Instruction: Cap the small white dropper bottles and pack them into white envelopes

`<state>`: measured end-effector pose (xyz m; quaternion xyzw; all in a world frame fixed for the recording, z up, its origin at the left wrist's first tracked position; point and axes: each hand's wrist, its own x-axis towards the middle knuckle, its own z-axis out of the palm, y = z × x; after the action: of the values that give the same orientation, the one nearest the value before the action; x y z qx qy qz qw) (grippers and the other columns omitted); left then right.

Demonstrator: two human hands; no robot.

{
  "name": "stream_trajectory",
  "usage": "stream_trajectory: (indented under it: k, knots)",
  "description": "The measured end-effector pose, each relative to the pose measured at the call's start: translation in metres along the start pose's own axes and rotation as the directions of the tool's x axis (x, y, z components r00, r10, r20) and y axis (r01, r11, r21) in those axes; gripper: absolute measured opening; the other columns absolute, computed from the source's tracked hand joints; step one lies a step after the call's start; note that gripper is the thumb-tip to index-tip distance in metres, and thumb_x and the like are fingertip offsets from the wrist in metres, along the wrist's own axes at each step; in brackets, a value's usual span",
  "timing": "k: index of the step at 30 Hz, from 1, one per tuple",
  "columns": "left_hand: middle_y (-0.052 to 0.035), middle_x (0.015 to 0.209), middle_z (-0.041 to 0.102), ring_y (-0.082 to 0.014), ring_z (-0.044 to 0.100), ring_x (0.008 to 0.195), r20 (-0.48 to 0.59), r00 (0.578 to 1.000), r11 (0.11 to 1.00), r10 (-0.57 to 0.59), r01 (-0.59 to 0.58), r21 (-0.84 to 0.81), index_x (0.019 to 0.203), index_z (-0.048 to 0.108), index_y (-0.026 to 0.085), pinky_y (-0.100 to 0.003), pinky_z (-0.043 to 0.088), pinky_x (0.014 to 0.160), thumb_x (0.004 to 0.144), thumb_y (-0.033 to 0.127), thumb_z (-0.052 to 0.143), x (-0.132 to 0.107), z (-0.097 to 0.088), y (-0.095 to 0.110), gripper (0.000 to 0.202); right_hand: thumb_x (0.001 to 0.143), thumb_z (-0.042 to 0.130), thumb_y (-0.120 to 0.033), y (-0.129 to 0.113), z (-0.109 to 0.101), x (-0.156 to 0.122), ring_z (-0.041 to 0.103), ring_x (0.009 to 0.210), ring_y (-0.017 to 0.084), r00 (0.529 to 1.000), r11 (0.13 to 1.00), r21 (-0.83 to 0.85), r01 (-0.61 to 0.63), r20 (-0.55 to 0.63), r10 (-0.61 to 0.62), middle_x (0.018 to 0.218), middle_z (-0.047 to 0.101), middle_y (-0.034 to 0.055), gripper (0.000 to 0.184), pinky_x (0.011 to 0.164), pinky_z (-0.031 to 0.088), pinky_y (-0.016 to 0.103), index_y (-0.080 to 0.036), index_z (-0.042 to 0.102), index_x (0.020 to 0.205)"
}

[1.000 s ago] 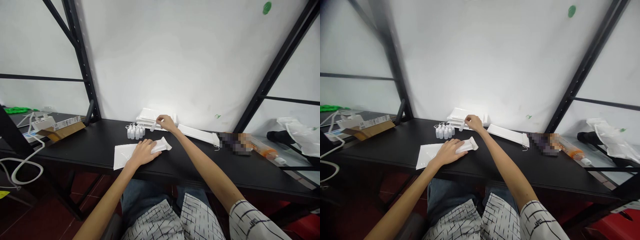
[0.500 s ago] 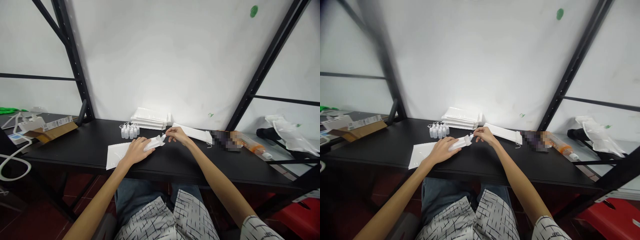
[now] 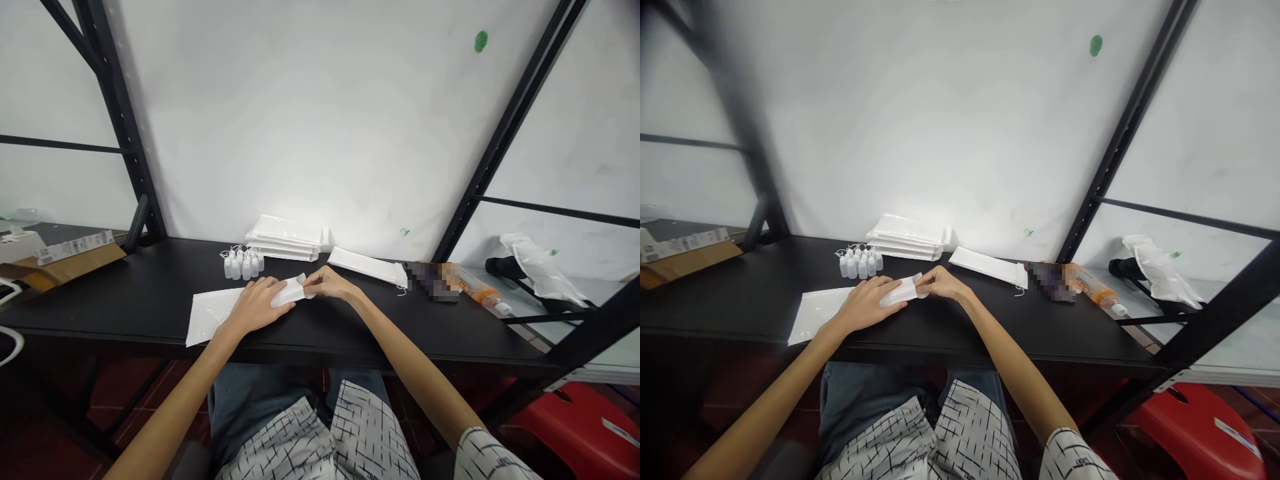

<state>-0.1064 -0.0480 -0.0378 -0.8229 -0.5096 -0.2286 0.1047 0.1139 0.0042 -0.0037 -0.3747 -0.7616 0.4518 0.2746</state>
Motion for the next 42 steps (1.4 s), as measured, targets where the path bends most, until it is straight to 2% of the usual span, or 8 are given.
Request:
stream_trajectory:
  k: [14, 18, 23, 25, 29, 31, 36, 42]
  knots:
    - [-0.0101, 0.121, 0.064, -0.0275, 0.059, 0.109, -0.022, 0.991, 0.986, 0.13, -0.132, -0.103, 0.125, 0.062, 0.02, -0.042, 0.047, 0.091, 0.093, 0.049, 0.051, 0.01, -0.002, 0.028, 0.045, 0.059, 0.068, -0.016, -0.015, -0.022, -0.021, 0.041, 0.053, 0.007, 0.991, 1.0, 0.011, -0.003, 0.133, 0.001, 0.06, 0.059, -0.001, 0.014, 0.049, 0.03, 0.022, -0.012, 0.078, 0.068]
    - [-0.0096, 0.119, 0.064, -0.0271, 0.06, 0.107, -0.046, 0.993, 0.983, 0.105, -0.111, -0.145, 0.126, 0.061, 0.021, -0.041, 0.047, 0.091, 0.092, 0.05, 0.051, 0.03, -0.01, 0.051, 0.046, 0.06, 0.071, -0.02, -0.019, -0.043, -0.03, 0.038, 0.052, 0.006, 0.997, 0.998, 0.053, 0.026, 0.067, -0.029, 0.056, 0.056, -0.0017, 0.016, 0.049, 0.028, 0.022, -0.01, 0.078, 0.071]
    - [-0.0096, 0.121, 0.063, -0.0285, 0.058, 0.114, -0.127, 0.99, 0.978, 0.064, -0.087, -0.19, 0.124, 0.063, 0.021, -0.041, 0.047, 0.095, 0.09, 0.049, 0.055, 0.067, -0.021, 0.073, 0.044, 0.063, 0.075, -0.03, -0.033, -0.075, -0.04, 0.038, 0.051, 0.006, 0.979, 0.992, 0.047, 0.114, -0.177, -0.104, 0.057, 0.058, -0.0004, 0.026, 0.049, 0.029, 0.023, -0.009, 0.078, 0.078]
    - [-0.0086, 0.117, 0.064, -0.0278, 0.06, 0.112, -0.172, 0.985, 0.967, 0.01, -0.053, -0.247, 0.122, 0.064, 0.022, -0.039, 0.049, 0.093, 0.089, 0.05, 0.056, 0.079, -0.025, 0.08, 0.044, 0.063, 0.077, -0.033, -0.041, -0.087, -0.044, 0.037, 0.047, 0.006, 0.927, 0.984, 0.028, 0.176, -0.341, -0.157, 0.052, 0.055, -0.0014, 0.028, 0.046, 0.027, 0.023, -0.009, 0.078, 0.078]
    - [-0.0075, 0.113, 0.066, -0.0251, 0.063, 0.105, -0.243, 0.969, 0.919, -0.049, -0.052, -0.392, 0.122, 0.064, 0.022, -0.036, 0.051, 0.09, 0.089, 0.051, 0.057, 0.094, -0.036, 0.095, 0.044, 0.068, 0.075, -0.037, -0.046, -0.105, -0.055, 0.039, 0.043, 0.007, 0.659, 0.919, -0.012, 0.395, -0.692, -0.293, 0.05, 0.053, -0.0014, 0.024, 0.04, 0.024, 0.022, -0.013, 0.075, 0.071]
    - [-0.0076, 0.116, 0.065, -0.0236, 0.063, 0.106, -0.33, 0.943, 0.883, -0.041, -0.12, -0.454, 0.123, 0.063, 0.022, -0.034, 0.049, 0.093, 0.09, 0.051, 0.056, 0.101, -0.037, 0.102, 0.045, 0.07, 0.076, -0.041, -0.041, -0.111, -0.063, 0.042, 0.043, 0.007, 0.606, 0.903, -0.004, 0.43, -0.74, -0.292, 0.053, 0.055, 0.0003, 0.028, 0.037, 0.024, 0.021, -0.014, 0.072, 0.066]
    - [-0.0084, 0.113, 0.067, -0.0235, 0.061, 0.109, -0.309, 0.951, 0.849, -0.031, -0.138, -0.511, 0.123, 0.063, 0.019, -0.034, 0.049, 0.093, 0.094, 0.046, 0.051, 0.12, -0.013, 0.115, 0.042, 0.072, 0.068, -0.066, -0.022, -0.114, -0.077, 0.059, 0.049, 0.012, 0.82, 0.949, 0.189, 0.252, -0.562, -0.106, 0.086, 0.07, 0.0142, 0.055, 0.034, 0.035, 0.02, -0.011, 0.071, 0.073]
    - [-0.0143, 0.135, 0.053, -0.029, 0.05, 0.126, -0.184, 0.98, 0.906, 0.073, -0.142, -0.399, 0.143, 0.043, 0.018, -0.042, 0.041, 0.104, 0.088, 0.052, 0.056, 0.115, 0.02, 0.117, 0.066, 0.067, 0.079, -0.056, -0.016, -0.107, -0.071, 0.066, 0.05, 0.017, 0.87, 0.976, 0.199, 0.09, -0.493, 0.02, 0.079, 0.069, 0.0143, 0.049, 0.042, 0.052, 0.025, -0.008, 0.069, 0.075]
